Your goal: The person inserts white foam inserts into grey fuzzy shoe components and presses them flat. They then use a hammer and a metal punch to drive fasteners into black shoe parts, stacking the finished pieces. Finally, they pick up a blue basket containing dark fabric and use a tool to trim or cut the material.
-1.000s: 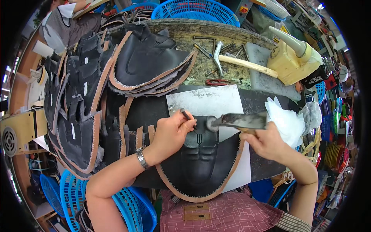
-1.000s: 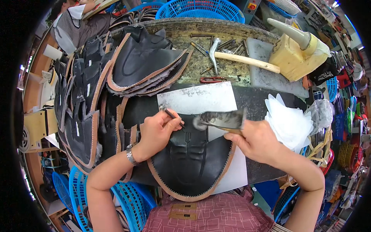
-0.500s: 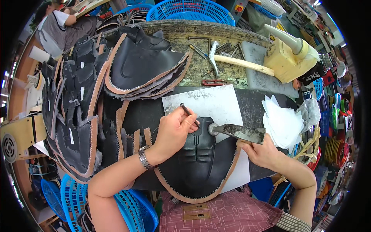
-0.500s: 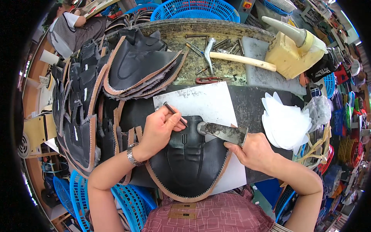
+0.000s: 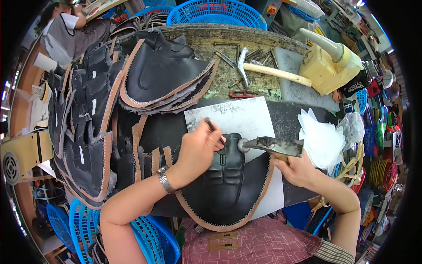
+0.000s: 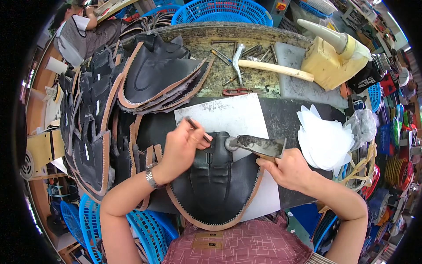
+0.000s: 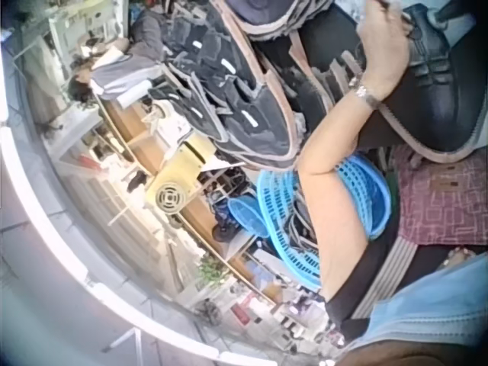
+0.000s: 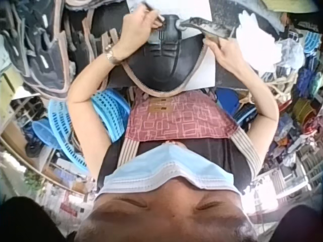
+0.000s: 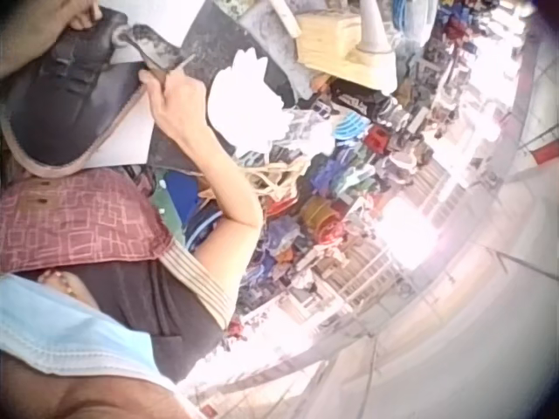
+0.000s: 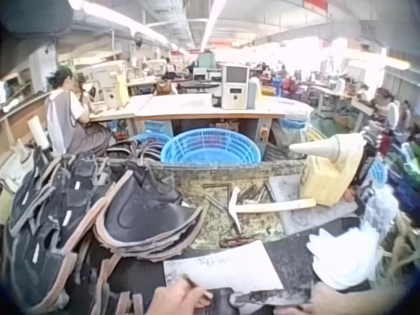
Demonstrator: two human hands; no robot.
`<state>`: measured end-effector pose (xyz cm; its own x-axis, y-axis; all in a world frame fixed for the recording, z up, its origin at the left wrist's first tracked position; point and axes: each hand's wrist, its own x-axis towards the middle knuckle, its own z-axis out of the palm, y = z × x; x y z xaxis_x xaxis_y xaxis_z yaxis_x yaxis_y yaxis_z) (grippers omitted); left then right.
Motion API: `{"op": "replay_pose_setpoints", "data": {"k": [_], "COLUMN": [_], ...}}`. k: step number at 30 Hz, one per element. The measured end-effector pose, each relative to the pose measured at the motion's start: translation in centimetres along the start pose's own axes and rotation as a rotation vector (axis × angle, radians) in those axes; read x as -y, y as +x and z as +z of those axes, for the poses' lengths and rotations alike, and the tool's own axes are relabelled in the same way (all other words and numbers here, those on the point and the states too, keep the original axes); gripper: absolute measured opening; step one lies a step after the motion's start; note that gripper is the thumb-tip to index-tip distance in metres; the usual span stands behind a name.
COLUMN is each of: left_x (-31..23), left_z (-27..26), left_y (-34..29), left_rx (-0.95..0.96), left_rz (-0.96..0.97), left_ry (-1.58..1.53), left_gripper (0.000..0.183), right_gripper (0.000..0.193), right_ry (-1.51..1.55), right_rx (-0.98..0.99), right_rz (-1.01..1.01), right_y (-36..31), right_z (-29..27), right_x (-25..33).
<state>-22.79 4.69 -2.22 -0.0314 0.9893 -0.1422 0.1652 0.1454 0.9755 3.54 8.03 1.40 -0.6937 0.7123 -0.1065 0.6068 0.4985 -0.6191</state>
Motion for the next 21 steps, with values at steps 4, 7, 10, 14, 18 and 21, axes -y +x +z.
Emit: {"op": "replay_pose_setpoints", "data": {"k": [4,7,10,14,18,21], "left_x": [0.7,0.8,1.1,1.6,1.5,-1.5], "left_z": [-0.6,-0.2,-0.2,0.4,0.6,-3.2], "left_y": [-0.4,-0.5,-1.2,-1.5,-1.0,-0.1], "left_rx": [0.030,0.039,-0.001,-0.015,-0.115,-0.190], "left_rz": [-0.038,0.071,0.432,0.813,0.141,0.062], "left_ry": [-0.074,0.041,0.506,0.598,0.012,-0.120], "left_gripper": [0.017,0.015,0.011,0.017,0.010,0.009], "right_gripper": [0.021,0.020,0.017,0.016,0.025,0.033], "right_ry": [-0.033,-0.127,0.066,-0.091,-0.206,-0.260], "right_rx": [-0.007,0.055,-0.181,0.060,-0.139,-0.127], "right_rz": [0.023,0.043,-0.115,-0.170,-0.272,-0.305], "right_y": [-0.2,0.0,-0.1,0.4,-0.4,0.3], "right_z": [0.8,-0.6,-2.5,-2.9,0.4,1.4], "right_x": [0.0,0.8,3.0,3.6,1.4,1.4]}}
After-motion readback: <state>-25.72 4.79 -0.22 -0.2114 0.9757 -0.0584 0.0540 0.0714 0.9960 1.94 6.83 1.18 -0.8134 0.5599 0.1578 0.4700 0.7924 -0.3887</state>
